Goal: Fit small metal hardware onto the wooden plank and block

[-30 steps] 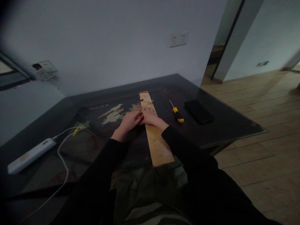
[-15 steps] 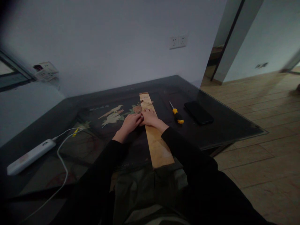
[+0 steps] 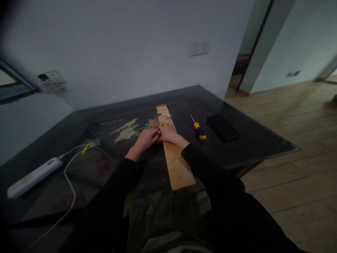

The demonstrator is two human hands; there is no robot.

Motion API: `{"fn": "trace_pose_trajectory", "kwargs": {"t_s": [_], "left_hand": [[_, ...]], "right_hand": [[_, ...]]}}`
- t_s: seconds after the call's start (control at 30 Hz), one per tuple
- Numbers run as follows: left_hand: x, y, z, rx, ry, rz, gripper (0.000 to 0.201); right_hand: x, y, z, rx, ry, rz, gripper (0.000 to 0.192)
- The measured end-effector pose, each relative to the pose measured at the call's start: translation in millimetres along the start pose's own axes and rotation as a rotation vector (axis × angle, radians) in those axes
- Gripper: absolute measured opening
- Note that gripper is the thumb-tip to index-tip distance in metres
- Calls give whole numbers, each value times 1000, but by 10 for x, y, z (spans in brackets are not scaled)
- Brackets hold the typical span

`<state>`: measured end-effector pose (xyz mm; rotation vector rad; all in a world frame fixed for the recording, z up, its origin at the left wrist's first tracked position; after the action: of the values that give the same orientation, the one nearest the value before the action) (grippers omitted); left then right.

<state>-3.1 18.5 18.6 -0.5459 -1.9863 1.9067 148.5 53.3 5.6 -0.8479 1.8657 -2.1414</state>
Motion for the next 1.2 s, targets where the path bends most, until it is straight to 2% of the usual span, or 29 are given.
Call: {"fn": "trace_pose_trajectory", "kwargs": {"t_s": [0.13,0.3,0.53,0.9,1.07,1.2], "left_hand": [[20,-49,21,-34,34,51,24],[23,-32,19,1,94,50,19],[-49,-11,-3,13,-8,-18,20],[-99,-19,-22,-32,-70,-30,27],[-55,-38,-6,-52,-72,28,29],[14,-60,28,-7,6,61,22]], "right_hand": [[-5,0,7,-1,4,-13,59],[1,-6,-1,15,10,2,58],[16,-7,-16,14,34,9,62],[30,-30,14,11,25,23,62],[46,-45,41,27,25,-7,61],[47,-48,49,12,23,-19,60]]}}
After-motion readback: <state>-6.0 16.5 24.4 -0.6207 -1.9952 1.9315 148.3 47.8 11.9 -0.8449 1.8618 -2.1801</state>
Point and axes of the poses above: each hand's wrist, its own z-axis away from the middle knuckle, its own y-axis out of the palm, x = y × z, the point moved 1 cm from there along -z, towards the middle knuckle, and after that the axes turned 11 degrees about x, right-handed, at the moved point
